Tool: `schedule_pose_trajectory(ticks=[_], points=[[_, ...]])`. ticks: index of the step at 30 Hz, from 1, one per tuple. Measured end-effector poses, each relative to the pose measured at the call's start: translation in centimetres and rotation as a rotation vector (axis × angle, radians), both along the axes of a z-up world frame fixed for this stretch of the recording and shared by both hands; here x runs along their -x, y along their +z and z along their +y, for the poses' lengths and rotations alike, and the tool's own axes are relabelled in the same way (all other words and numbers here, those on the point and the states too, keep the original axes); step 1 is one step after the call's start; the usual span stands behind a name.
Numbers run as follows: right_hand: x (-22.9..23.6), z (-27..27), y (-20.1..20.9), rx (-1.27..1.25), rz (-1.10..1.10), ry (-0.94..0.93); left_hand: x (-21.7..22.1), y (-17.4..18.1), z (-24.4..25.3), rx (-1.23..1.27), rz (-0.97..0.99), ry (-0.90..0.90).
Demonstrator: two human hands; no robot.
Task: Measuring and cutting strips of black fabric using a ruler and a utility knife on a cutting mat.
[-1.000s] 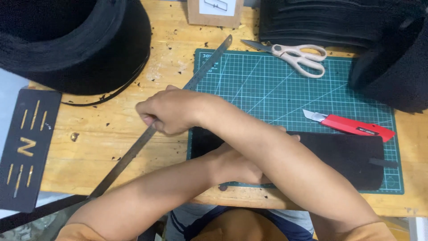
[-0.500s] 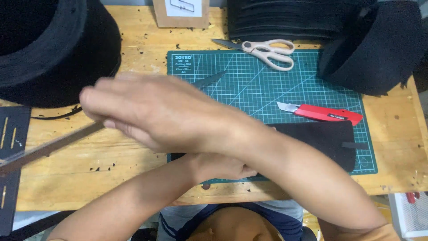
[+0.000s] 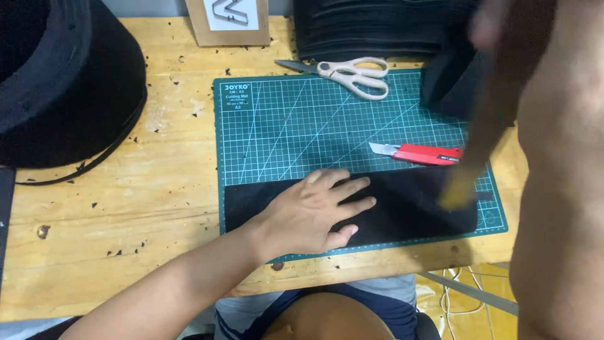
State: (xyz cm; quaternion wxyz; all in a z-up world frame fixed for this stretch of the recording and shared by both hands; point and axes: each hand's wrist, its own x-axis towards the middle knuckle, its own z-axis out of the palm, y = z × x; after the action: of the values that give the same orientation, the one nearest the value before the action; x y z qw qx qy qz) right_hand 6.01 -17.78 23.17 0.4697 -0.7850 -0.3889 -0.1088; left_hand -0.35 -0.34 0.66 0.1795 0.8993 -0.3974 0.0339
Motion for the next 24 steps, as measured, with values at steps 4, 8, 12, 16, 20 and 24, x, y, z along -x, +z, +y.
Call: schedule_pose_trajectory(ticks=[4,8,12,16,20,24], points=[[1.8,-1.7,-3.5,-0.009,0.050,-0.229,-0.2,0.4,0.1,0.042,-0.013,-0.019],[4.4,-3.5,-9.9,0.088,0.232,-0.335,-0.1,0.6,0.2,0.084,-0.020,-0.024],[6.1,-4.2,-14.9,0.123,0.406,-0.383,-0.1,0.5,0.1,0.078,0.013,-0.020],[8.1,-4.9,-16.9,0.352,0.477,-0.402,-0.2,0.3,0.0,0.047,0.061,-0.023],[9.8,-5.5,-17.7,0.536,0.499,-0.413,-0.1,0.1,0.0,0.017,0.066,-0.032],[10.6,-4.9,-17.5,0.678,0.530,-0.470,-0.1,0.2,0.0,0.039,0.060,-0.021]])
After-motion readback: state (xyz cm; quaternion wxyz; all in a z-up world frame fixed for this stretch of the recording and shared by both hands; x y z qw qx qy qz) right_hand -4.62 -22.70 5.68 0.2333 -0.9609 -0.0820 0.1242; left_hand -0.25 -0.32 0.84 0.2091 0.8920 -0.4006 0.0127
